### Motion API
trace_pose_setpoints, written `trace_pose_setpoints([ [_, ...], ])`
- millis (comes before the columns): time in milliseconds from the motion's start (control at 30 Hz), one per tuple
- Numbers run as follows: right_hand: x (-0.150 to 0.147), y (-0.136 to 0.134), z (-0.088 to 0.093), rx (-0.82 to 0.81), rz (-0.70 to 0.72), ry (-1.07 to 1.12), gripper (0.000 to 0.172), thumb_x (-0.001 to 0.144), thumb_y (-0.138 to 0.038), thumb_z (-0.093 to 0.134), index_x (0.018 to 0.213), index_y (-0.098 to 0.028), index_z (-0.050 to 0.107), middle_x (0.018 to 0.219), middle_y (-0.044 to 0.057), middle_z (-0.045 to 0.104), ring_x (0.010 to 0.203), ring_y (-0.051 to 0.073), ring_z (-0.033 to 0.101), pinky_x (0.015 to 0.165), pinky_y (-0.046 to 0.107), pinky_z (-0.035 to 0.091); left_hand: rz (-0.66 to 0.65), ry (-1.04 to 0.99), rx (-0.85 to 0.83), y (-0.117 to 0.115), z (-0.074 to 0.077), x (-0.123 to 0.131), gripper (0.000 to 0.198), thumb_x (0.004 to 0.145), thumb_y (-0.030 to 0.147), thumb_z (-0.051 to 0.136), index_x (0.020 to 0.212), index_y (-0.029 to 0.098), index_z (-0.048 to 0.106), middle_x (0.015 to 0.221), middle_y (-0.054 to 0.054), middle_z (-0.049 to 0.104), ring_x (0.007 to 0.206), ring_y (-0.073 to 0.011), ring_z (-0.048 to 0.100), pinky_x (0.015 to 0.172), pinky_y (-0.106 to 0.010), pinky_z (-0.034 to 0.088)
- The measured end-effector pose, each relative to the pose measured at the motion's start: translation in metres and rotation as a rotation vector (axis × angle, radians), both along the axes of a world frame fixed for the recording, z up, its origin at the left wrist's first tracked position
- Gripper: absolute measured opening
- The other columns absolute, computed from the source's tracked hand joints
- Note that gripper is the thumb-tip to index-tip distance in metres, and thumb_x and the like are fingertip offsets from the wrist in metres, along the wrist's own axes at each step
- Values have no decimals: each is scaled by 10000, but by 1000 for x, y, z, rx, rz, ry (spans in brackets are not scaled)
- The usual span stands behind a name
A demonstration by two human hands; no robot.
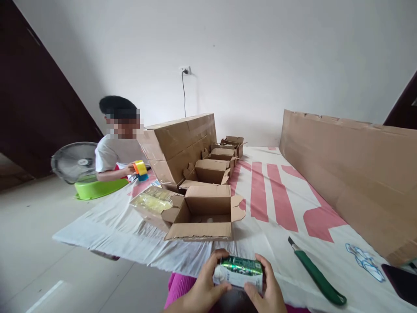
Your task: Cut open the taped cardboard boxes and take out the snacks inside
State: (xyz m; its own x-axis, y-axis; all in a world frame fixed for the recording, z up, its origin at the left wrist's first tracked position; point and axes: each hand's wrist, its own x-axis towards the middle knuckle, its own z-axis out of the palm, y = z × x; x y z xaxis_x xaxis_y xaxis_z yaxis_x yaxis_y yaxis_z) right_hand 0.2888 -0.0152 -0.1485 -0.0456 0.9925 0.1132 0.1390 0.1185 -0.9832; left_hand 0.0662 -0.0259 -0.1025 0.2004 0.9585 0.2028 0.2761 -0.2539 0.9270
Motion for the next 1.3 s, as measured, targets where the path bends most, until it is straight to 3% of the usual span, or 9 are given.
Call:
trace_pose_setpoints([
  [200, -30, 19, -13, -6, 91, -95, 664, 779, -435, 662, 1363, -184, 470, 1397, 150, 569, 1299, 285, 534, 1064, 366, 448, 66, 133, -12, 3, -3, -32, 602, 694, 151, 705, 1264, 223, 521, 1311, -111, 536, 1273, -306, 475, 1102, -451, 350],
  [433, -61, 35, 0, 92, 301, -116, 578, 776, -275, 628, 1342, -205, 534, 1342, 139, 622, 1227, 293, 598, 1020, 421, 498, 175, 257, -46, 9, -6, -68, 696, 566, 37, 581, 1219, 279, 581, 1331, -56, 540, 1296, -278, 465, 1130, -394, 353],
  [600, -76, 56, -12, 131, 303, -159, 577, 745, -248, 647, 1318, -237, 583, 1355, 113, 620, 1243, 301, 586, 1046, 446, 481, 312, 255, -165, 23, -5, -78, 818, 497, 27, 566, 1286, 242, 544, 1325, -86, 540, 1281, -311, 480, 1122, -429, 359],
  [733, -83, 64, -29, 182, 174, -78, 561, 802, -323, 612, 1352, -242, 541, 1336, 119, 630, 1198, 299, 618, 958, 420, 541, 386, 209, -200, 39, -8, -77, 931, 502, 19, 589, 1400, 212, 439, 1378, -107, 503, 1308, -304, 465, 1124, -407, 352],
  [867, -87, 62, -42, 204, 72, -52, 570, 836, -373, 569, 1383, -236, 481, 1329, 142, 618, 1118, 296, 657, 849, 394, 576, 493, 241, -158, 53, -14, -74, 774, 526, 33, 630, 1279, 173, 516, 1359, -124, 512, 1302, -322, 464, 1117, -421, 349],
  [1033, -87, 64, -54, 223, 38, -77, 611, 831, -403, 562, 1405, -231, 441, 1311, 149, 605, 1097, 299, 653, 830, 386, 573, 521, 300, -125, 70, -15, -68, 615, 613, 74, 631, 1206, 188, 511, 1234, -110, 568, 1209, -301, 522, 1063, -425, 382],
  [1133, -84, 70, -58, 150, 53, -47, 673, 829, -425, 567, 1442, -226, 374, 1243, 154, 633, 1087, 299, 657, 827, 394, 571, 524, 322, -161, 84, -14, -68, 471, 624, 94, 649, 1073, 196, 550, 1117, -93, 606, 1152, -306, 549, 1027, -419, 398],
  [1233, -81, 83, -52, 42, 86, -42, 749, 809, -441, 594, 1468, -217, 315, 1152, 142, 664, 1007, 289, 686, 747, 380, 585, 518, 321, -175, 94, -16, -69, 389, 628, 120, 670, 997, 187, 568, 1075, -104, 625, 1155, -323, 547, 1011, -417, 403],
  [1300, -81, 98, -40, 56, 36, -90, 803, 782, -450, 615, 1477, -224, 284, 1244, 152, 618, 917, 270, 695, 673, 367, 585, 518, 306, -174, 97, -18, -70, 408, 623, 125, 679, 1012, 181, 571, 1096, -116, 632, 1156, -326, 550, 1003, -415, 412],
])
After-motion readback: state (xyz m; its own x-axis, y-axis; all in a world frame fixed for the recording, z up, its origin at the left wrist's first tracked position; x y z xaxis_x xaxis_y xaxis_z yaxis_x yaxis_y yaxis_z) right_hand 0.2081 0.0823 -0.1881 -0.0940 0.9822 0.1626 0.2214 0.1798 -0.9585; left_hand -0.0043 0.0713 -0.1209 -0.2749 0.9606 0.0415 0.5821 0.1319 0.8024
